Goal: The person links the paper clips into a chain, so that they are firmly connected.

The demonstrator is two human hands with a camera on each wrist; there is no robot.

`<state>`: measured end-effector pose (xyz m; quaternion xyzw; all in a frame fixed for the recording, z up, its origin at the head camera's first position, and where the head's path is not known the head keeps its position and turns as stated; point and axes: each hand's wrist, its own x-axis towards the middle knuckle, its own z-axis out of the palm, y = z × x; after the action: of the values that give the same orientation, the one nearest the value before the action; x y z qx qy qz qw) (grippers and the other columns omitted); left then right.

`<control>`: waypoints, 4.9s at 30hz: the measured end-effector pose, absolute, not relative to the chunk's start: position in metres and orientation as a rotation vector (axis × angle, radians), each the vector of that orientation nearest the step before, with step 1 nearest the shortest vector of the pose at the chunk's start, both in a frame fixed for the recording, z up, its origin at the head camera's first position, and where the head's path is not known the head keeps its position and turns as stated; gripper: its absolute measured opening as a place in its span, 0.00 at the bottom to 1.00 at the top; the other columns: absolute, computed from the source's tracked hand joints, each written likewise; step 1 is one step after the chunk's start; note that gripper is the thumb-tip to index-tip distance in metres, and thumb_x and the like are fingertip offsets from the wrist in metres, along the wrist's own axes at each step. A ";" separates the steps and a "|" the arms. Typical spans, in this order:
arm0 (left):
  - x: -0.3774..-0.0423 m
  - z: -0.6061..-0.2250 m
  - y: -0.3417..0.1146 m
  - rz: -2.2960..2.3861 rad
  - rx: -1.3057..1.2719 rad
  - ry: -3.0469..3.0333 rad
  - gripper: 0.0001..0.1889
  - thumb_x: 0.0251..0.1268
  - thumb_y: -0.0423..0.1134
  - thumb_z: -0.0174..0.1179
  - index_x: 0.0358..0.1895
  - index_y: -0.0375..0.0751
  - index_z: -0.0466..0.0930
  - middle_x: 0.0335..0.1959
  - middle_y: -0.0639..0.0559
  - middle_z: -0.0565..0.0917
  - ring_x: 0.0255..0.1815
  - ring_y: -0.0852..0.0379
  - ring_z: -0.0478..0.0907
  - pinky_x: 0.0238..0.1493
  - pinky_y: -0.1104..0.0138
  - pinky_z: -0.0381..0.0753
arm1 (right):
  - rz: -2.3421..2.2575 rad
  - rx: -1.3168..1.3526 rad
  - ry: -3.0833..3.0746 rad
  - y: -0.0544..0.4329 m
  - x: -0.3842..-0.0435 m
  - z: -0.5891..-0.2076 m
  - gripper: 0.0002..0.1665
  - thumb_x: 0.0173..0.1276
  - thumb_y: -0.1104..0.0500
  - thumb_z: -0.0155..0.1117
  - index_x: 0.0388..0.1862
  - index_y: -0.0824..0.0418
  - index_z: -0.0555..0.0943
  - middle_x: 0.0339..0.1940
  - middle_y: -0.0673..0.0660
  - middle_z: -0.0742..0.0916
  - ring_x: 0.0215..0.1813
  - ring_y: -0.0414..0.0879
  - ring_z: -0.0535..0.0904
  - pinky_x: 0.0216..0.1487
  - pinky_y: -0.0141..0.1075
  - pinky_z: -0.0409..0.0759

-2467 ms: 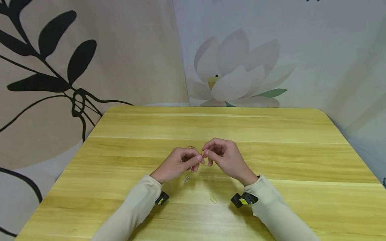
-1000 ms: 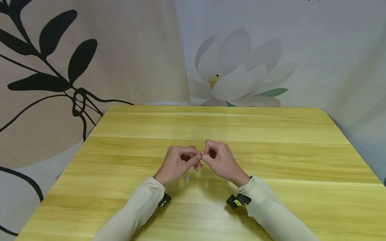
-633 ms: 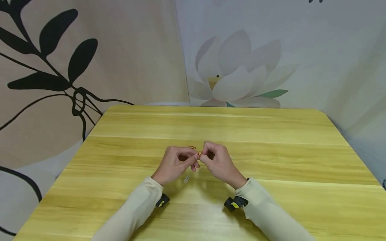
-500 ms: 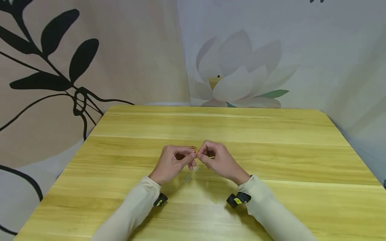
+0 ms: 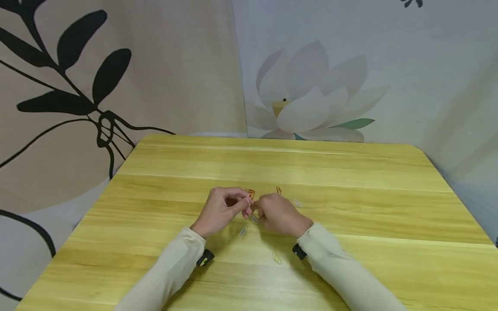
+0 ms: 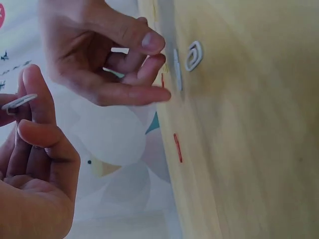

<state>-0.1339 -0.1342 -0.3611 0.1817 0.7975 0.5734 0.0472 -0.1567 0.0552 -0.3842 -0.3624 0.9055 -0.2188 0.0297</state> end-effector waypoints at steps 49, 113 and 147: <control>-0.134 -0.367 -0.131 1.732 0.496 2.415 0.08 0.72 0.33 0.59 0.44 0.33 0.85 0.29 0.40 0.87 0.25 0.57 0.84 0.37 0.52 0.87 | -0.353 -1.050 2.567 0.045 -0.170 -0.373 0.13 0.59 0.74 0.68 0.28 0.59 0.76 0.21 0.47 0.71 0.26 0.39 0.66 0.27 0.28 0.66; -0.136 -0.365 -0.130 1.737 0.514 2.426 0.08 0.73 0.34 0.59 0.40 0.32 0.84 0.28 0.42 0.87 0.24 0.57 0.84 0.39 0.52 0.87 | -1.234 -1.125 2.622 0.084 -0.164 -0.367 0.05 0.69 0.67 0.61 0.35 0.59 0.81 0.26 0.56 0.86 0.23 0.35 0.74 0.24 0.28 0.73; -0.138 -0.363 -0.127 1.737 0.496 2.420 0.07 0.73 0.33 0.58 0.42 0.34 0.85 0.28 0.41 0.87 0.24 0.56 0.85 0.39 0.51 0.87 | -1.410 -1.154 2.868 0.081 -0.155 -0.360 0.05 0.68 0.67 0.64 0.34 0.59 0.83 0.25 0.50 0.87 0.21 0.33 0.72 0.22 0.28 0.74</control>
<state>-0.1378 -0.1271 -0.3631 0.1641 0.7998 0.5741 0.0609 -0.1550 0.0806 -0.3596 -0.3370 0.8372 -0.4115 -0.1277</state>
